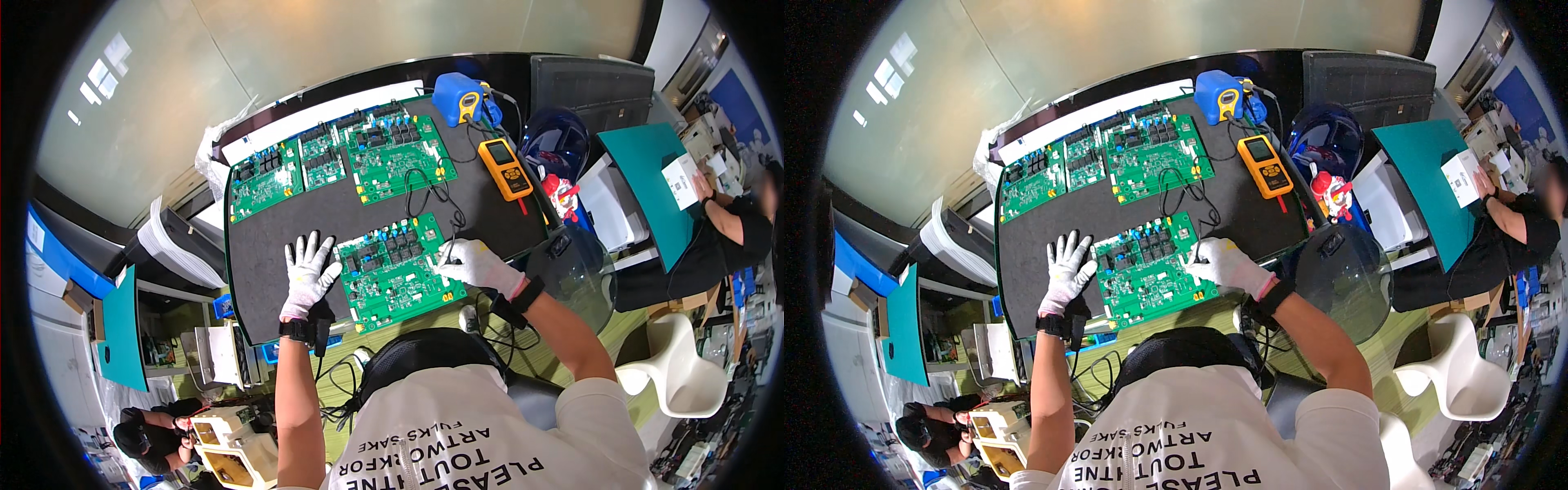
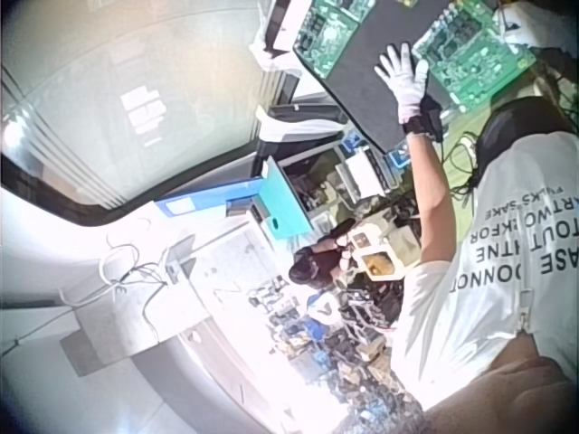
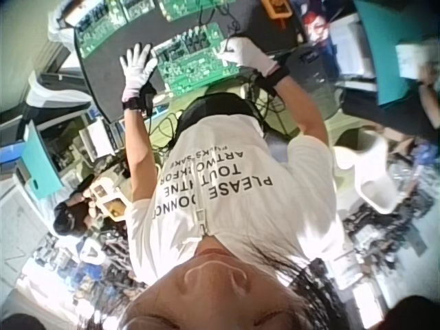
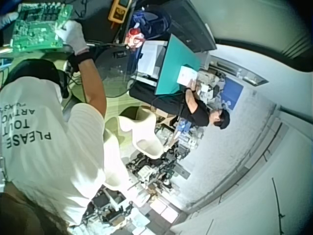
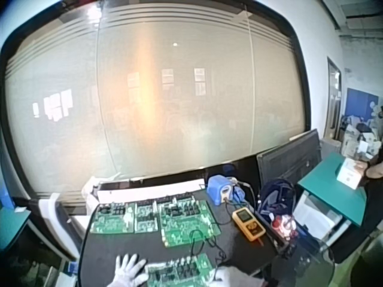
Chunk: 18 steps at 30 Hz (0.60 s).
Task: Testing specific points on a printed circuit board using a multimeter probe in an electronics workshop.
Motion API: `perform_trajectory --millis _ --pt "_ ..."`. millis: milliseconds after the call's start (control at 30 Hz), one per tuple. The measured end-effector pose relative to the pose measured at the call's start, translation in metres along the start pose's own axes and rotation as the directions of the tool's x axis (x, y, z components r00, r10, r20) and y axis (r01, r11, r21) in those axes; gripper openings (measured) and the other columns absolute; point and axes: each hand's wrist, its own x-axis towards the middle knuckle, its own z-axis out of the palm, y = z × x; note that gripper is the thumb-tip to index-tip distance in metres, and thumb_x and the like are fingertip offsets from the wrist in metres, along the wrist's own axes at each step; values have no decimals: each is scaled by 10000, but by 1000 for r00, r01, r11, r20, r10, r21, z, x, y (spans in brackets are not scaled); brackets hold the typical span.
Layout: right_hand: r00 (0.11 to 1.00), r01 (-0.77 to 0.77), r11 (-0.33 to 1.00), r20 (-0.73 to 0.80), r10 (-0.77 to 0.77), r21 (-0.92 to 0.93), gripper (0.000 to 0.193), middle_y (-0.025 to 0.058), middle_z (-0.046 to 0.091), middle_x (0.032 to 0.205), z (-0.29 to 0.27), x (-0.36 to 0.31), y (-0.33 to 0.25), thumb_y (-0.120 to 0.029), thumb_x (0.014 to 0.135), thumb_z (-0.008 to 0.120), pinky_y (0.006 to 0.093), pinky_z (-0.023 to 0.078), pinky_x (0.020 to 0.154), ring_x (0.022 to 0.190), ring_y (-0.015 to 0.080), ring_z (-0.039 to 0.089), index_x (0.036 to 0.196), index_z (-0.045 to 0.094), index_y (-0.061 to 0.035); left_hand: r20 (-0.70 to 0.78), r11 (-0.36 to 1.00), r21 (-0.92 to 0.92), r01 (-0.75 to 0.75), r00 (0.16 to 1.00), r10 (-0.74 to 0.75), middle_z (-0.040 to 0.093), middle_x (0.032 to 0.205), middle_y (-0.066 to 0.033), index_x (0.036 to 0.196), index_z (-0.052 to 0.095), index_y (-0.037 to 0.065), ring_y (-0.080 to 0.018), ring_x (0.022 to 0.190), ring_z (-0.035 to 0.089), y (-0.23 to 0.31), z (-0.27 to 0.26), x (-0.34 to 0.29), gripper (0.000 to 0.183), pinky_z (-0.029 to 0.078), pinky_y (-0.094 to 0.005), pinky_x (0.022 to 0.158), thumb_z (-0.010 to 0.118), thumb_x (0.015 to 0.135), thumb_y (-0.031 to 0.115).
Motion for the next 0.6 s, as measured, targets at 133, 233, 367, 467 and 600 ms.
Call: perform_trajectory --millis 133,233,367,467,600 --pt "1000 -10 1000 17 9 23 222 160 614 713 0 0 -2 -222 775 636 363 463 600 666 295 610 785 625 0 2 1000 3 2 1000 -2 320 1411 -150 1346 399 213 -419 1291 261 0 0 0 631 66 -542 1071 416 838 587" --pt "1000 -13 999 20 13 30 217 156 613 699 -1 0 -4 -219 776 634 360 463 597 655 292 609 781 624 -2 4 1000 -5 5 1000 -5 320 1411 -149 1345 399 215 -419 1292 260 1 -1 0 630 65 -542 1071 415 838 588" --pt "1000 16 1000 1 -16 12 217 159 612 704 0 0 0 -216 774 637 355 466 603 656 290 609 793 625 0 -5 1000 0 0 1000 0 321 1411 -148 1345 400 217 -419 1291 262 -1 1 0 630 66 -544 1070 415 837 589" --pt "998 52 999 -32 -52 9 226 163 613 721 3 0 7 -219 768 650 349 465 609 671 288 609 802 623 3 -9 1000 2 -4 1000 4 323 1410 -147 1345 401 217 -419 1290 265 -1 2 0 630 69 -546 1068 416 836 589" --pt "999 43 999 -27 -42 23 237 169 610 744 3 -2 10 -218 759 666 345 460 612 687 285 606 812 616 7 -9 1000 12 -3 1000 3 324 1409 -147 1344 401 217 -419 1287 268 -1 2 0 630 76 -549 1066 418 835 589"
